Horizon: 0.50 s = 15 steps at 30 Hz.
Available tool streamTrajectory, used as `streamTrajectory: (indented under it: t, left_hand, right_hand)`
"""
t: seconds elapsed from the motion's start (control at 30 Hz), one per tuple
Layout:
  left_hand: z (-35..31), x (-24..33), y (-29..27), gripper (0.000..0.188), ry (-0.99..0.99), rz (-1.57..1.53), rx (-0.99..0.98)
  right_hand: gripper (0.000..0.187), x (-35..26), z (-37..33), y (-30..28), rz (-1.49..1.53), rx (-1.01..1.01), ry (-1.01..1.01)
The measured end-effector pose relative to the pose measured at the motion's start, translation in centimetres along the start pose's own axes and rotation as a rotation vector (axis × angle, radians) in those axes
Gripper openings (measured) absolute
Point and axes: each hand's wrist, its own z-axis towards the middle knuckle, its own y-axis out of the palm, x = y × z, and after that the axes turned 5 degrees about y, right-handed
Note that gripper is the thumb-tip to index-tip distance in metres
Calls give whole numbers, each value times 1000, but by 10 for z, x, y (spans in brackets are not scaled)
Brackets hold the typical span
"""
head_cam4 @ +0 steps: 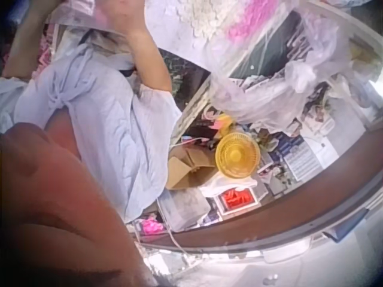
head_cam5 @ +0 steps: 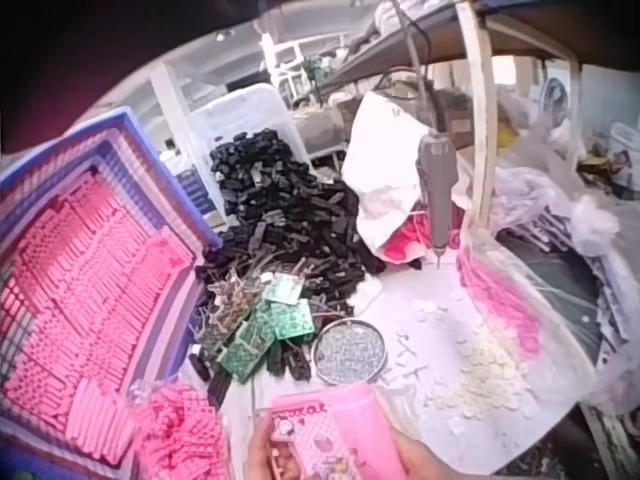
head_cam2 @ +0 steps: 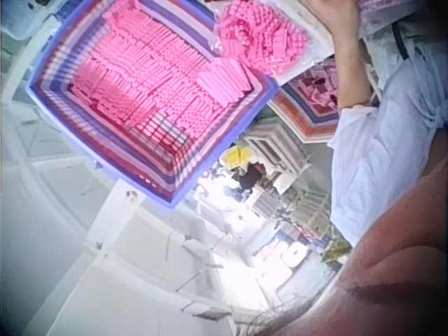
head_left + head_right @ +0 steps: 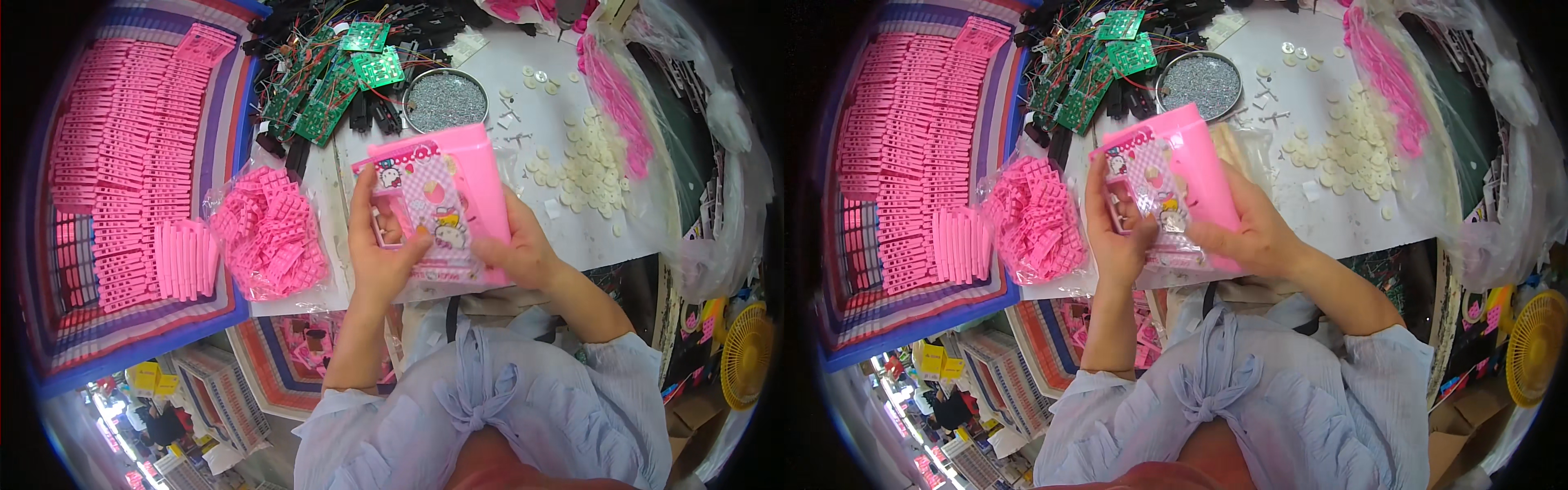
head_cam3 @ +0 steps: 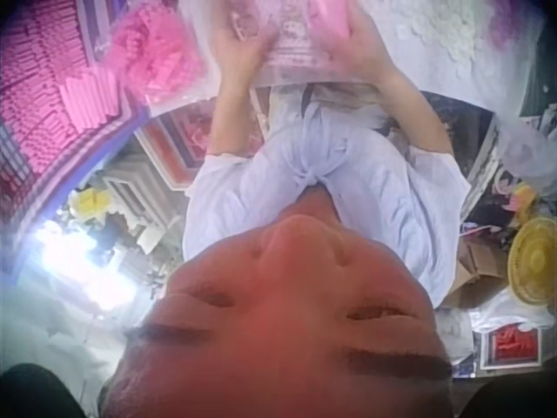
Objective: The recorder is assembling electronic toy banks, installing internal components such as circuit boards, wires, and battery compartments using a hot glue gun.
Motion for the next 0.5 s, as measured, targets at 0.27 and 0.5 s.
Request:
streamTrajectory:
  t: [0.27, 0.5]
  left_hand:
    - [-9, 0, -14, 102, 127, -244, 125]
    - [-8, -6, -20, 98, 35, -513, 40]
  right_hand:
    - [43, 1, 5, 5, 143, 147, 199]
    - [43, 7, 11, -3, 159, 50, 185]
